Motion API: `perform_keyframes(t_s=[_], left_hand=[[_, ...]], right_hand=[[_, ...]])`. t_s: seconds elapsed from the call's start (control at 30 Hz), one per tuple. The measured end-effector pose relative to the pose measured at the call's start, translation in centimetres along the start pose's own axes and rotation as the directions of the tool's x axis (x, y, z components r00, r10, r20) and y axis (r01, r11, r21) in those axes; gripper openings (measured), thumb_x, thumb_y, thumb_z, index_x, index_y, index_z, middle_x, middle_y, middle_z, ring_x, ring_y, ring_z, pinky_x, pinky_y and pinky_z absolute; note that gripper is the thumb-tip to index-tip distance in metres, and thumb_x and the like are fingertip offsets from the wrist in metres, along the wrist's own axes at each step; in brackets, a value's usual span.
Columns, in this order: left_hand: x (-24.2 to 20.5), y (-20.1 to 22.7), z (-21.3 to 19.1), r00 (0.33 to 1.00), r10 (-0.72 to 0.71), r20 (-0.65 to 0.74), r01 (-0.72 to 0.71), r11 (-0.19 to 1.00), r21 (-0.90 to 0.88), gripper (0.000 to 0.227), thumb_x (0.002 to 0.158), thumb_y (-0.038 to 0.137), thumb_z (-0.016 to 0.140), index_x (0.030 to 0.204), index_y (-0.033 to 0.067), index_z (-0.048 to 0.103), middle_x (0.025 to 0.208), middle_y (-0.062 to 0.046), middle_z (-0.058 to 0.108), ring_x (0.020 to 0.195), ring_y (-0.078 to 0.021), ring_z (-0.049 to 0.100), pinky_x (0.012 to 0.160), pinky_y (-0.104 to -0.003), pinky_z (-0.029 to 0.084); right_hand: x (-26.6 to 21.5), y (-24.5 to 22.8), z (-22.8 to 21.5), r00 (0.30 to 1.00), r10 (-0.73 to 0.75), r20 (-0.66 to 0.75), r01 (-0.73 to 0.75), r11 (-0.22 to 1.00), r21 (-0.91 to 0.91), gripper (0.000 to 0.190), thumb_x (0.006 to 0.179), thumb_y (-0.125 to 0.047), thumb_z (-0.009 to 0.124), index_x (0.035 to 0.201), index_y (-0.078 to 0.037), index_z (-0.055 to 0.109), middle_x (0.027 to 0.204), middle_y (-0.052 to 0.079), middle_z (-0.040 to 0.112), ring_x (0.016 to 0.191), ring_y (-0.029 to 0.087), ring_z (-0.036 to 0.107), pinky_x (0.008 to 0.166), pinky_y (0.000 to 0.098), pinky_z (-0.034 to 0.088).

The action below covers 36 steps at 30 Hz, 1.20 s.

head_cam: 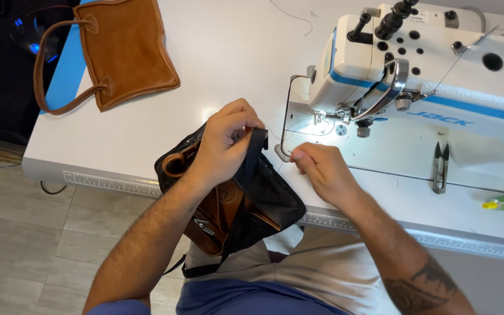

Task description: Assembling and sewing leather bag components using an industrial sewing machine and manual folding.

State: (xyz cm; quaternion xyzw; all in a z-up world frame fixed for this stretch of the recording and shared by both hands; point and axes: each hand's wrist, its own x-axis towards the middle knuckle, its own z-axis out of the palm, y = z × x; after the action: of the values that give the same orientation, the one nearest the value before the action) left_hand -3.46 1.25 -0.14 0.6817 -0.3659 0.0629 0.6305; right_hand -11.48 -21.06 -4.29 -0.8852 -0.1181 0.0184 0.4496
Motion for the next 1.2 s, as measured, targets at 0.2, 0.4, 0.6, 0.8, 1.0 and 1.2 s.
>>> perform_keyframes(t_s=[0.2,0.4,0.6,0.8,1.0,1.2], left_hand=[[-3.3,6.4,-0.5,0.992,0.115,0.048,-0.114,0.993,-0.026,0.018,0.088,0.0,0.06,0.082,0.0093,0.074,0.081,-0.006,0.058,0.068,-0.0254,0.058,0.063,-0.034,0.05],[-12.3,10.8,-4.6,0.628,-0.081,0.774,0.238,0.967,-0.092,0.017,0.089,-0.009,0.067,0.095,0.0062,0.07,0.094,-0.009,0.07,0.088,-0.0226,0.071,0.085,-0.038,0.062],[-24.3,7.1,-13.9,0.194,-0.911,0.363,0.814,0.356,0.459,0.021,0.077,-0.009,0.063,0.074,0.0062,0.078,0.066,0.0,0.076,0.063,-0.0102,0.07,0.063,-0.026,0.058],[-30.6,4.0,-21.1,0.053,-0.909,-0.413,0.083,-0.408,0.909,0.034,0.094,0.004,0.05,0.12,0.0186,0.067,0.116,-0.005,0.072,0.106,-0.0232,0.073,0.083,-0.037,0.062],[-30.1,3.0,-19.7,0.254,-0.837,-0.485,0.062,-0.486,0.871,0.025,0.099,0.016,0.06,0.122,0.0228,0.069,0.11,0.002,0.075,0.1,-0.0163,0.073,0.091,-0.036,0.06],[-24.8,4.4,-7.5,0.766,-0.599,-0.234,0.625,0.604,0.495,0.078,0.082,0.034,0.077,0.152,0.0186,0.047,0.139,-0.011,0.064,0.126,-0.0254,0.061,0.107,-0.046,0.047]], right_hand=[[-3.5,-1.5,2.3,0.985,0.061,-0.164,-0.064,0.998,-0.018,0.027,0.085,-0.023,0.079,0.099,-0.003,0.07,0.08,0.016,0.072,0.075,0.034,0.073,0.06,0.0372,0.06],[-3.3,-1.3,3.6,0.991,0.054,-0.121,-0.094,0.932,-0.35,0.035,0.086,-0.042,0.08,0.108,-0.016,0.07,0.102,-0.002,0.074,0.091,0.023,0.071,0.071,0.0385,0.053],[-3.4,-2.4,3.6,0.984,0.109,-0.143,-0.147,0.947,-0.284,0.034,0.084,-0.036,0.081,0.111,-0.018,0.072,0.105,-0.001,0.078,0.094,0.024,0.073,0.074,0.0411,0.053],[-4.9,-3.6,3.6,0.971,0.201,-0.129,-0.22,0.963,-0.157,0.037,0.082,-0.029,0.08,0.118,-0.019,0.077,0.108,0.0,0.08,0.096,0.018,0.073,0.081,0.0339,0.054],[-7.6,-3.0,5.0,0.959,0.161,-0.234,-0.151,0.987,0.059,0.029,0.082,-0.013,0.082,0.11,-0.008,0.075,0.099,0.004,0.078,0.091,0.013,0.073,0.085,0.025,0.057],[-11.3,-4.0,8.0,0.938,0.026,-0.346,-0.03,1.0,-0.006,0.015,0.083,-0.01,0.079,0.096,-0.009,0.074,0.083,0.001,0.072,0.074,0.01,0.063,0.069,0.0241,0.051]])
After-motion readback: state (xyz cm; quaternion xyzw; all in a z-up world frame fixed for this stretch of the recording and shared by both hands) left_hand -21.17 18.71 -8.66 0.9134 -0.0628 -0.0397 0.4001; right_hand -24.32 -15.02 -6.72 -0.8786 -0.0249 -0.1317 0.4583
